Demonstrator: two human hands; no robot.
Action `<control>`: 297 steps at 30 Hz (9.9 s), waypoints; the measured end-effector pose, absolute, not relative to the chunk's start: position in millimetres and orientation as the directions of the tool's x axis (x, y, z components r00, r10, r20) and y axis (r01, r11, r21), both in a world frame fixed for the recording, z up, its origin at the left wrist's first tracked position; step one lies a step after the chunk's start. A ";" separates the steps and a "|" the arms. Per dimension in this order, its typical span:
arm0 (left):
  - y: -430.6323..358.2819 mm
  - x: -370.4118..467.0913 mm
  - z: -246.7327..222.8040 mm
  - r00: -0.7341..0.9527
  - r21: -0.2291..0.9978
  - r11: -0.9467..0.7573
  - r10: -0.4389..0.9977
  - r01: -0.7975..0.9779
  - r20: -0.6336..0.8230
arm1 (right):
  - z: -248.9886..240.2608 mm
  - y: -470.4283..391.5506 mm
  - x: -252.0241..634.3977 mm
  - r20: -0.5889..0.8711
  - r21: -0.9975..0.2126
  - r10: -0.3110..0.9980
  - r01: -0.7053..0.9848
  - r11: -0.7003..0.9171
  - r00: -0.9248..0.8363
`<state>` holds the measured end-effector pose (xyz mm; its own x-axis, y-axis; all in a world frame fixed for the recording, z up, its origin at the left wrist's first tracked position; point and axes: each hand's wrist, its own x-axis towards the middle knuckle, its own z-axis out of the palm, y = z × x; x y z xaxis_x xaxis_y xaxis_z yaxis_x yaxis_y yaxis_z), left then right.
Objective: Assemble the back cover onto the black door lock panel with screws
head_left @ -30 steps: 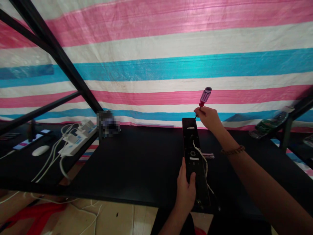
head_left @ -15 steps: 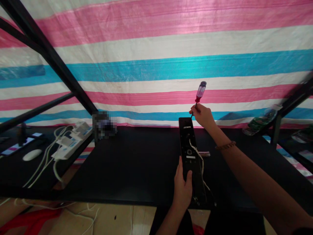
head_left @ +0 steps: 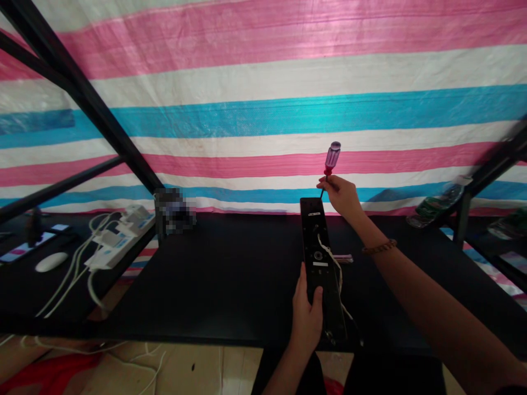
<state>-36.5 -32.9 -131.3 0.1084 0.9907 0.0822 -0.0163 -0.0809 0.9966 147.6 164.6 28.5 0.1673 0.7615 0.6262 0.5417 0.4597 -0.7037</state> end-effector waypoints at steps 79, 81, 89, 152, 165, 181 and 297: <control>-33.6 -37.4 -126.5 0.087 0.999 -0.030 0.996 -0.034 0.033 | 35.8 168.4 155.6 0.663 -0.642 0.726 0.639 0.424 0.185; -33.7 -37.5 -126.8 0.090 0.999 -0.036 0.995 -0.026 0.038 | 38.1 168.7 154.4 0.664 -0.642 0.712 0.662 0.386 0.229; -34.1 -37.8 -127.6 0.106 0.998 -0.057 0.993 0.017 0.054 | 42.6 162.2 153.9 0.665 -0.672 0.652 0.672 0.311 0.363; -12.7 -52.4 -104.9 0.082 0.991 -0.060 0.995 0.118 0.050 | 47.5 146.7 143.4 0.627 -0.748 0.708 0.506 0.430 0.325; -29.8 -46.8 -126.2 0.154 0.990 -0.080 0.986 0.116 0.061 | 42.0 155.3 151.5 0.638 -0.741 0.638 0.568 0.357 0.432; -30.6 -48.5 -126.0 0.157 0.993 -0.091 0.985 0.079 0.078 | 44.1 158.6 145.2 0.673 -0.684 0.634 0.647 0.337 0.380; -21.5 -49.1 -125.6 0.127 0.994 -0.093 0.988 0.064 0.084 | 10.4 155.9 164.2 0.689 -0.724 0.575 0.378 0.577 0.442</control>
<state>-49.1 -21.5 -125.6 0.1271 0.9883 0.0839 0.0642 -0.0926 0.9936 164.2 155.9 10.4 0.4422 0.5745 0.6887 0.3778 0.5771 -0.7240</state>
